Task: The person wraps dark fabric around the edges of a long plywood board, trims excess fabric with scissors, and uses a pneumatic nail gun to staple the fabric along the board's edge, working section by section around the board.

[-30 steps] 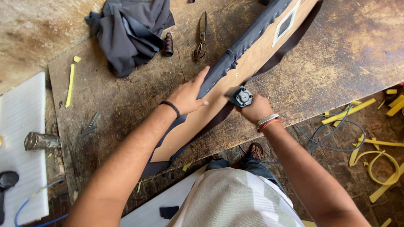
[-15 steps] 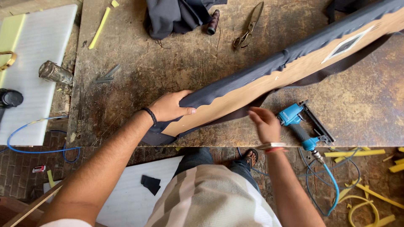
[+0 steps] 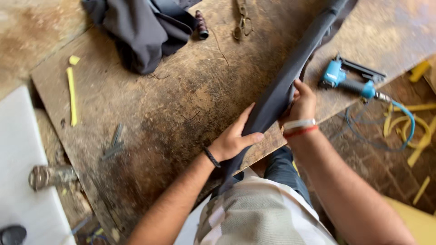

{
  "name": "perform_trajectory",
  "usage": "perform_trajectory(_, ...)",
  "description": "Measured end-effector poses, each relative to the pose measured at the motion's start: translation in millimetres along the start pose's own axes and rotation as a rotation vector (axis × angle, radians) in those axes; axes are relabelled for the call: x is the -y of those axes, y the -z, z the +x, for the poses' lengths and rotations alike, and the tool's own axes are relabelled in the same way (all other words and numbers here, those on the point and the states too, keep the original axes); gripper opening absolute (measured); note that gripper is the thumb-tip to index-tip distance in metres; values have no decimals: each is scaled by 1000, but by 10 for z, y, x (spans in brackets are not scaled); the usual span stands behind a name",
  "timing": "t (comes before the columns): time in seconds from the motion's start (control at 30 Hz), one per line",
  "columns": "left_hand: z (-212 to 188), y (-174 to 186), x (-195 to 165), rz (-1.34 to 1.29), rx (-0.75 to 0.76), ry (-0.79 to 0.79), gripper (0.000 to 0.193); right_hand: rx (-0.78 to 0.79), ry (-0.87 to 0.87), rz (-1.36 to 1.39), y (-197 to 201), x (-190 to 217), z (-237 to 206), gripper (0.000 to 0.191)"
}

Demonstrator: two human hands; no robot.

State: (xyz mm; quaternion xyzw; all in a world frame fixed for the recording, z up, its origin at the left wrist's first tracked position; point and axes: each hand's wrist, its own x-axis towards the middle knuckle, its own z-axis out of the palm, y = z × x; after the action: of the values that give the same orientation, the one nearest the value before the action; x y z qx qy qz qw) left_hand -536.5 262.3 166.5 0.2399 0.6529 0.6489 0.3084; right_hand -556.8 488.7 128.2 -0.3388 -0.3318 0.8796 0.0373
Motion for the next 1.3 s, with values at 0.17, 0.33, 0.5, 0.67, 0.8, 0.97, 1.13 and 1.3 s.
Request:
perform_trajectory(0.17, -270, -99, 57, 51, 46, 13, 93, -166, 522, -229, 63, -137, 56, 34)
perform_trajectory(0.33, -254, -226, 52, 114, 13, 61, 85, -280, 605, -286, 306, -399, 144, 37)
perform_trajectory(0.5, 166, -272, 69, 367, 48, -7, 87, -299, 677, -356, 355, -517, 202, 36)
perform_trajectory(0.67, 1087, -249, -18, 635, 106, -172, 89, -276, 597, -306, 195, -494, 75, 35)
perform_trajectory(0.8, 1706, -283, -170, 693, 80, -211, 80, -317, 477, -187, 103, -473, 28, 33)
perform_trajectory(0.97, 1193, -263, -207, 591, -20, -71, 75, -279, 622, -328, 91, -559, 251, 34)
perform_trajectory(1.13, 1043, -258, -489, 830, -102, 285, 89, -276, 624, -440, -29, -672, 392, 35)
perform_trajectory(1.3, 1221, -436, -723, 1020, -168, 394, 98, 4, 434, -715, 197, -217, 342, 37)
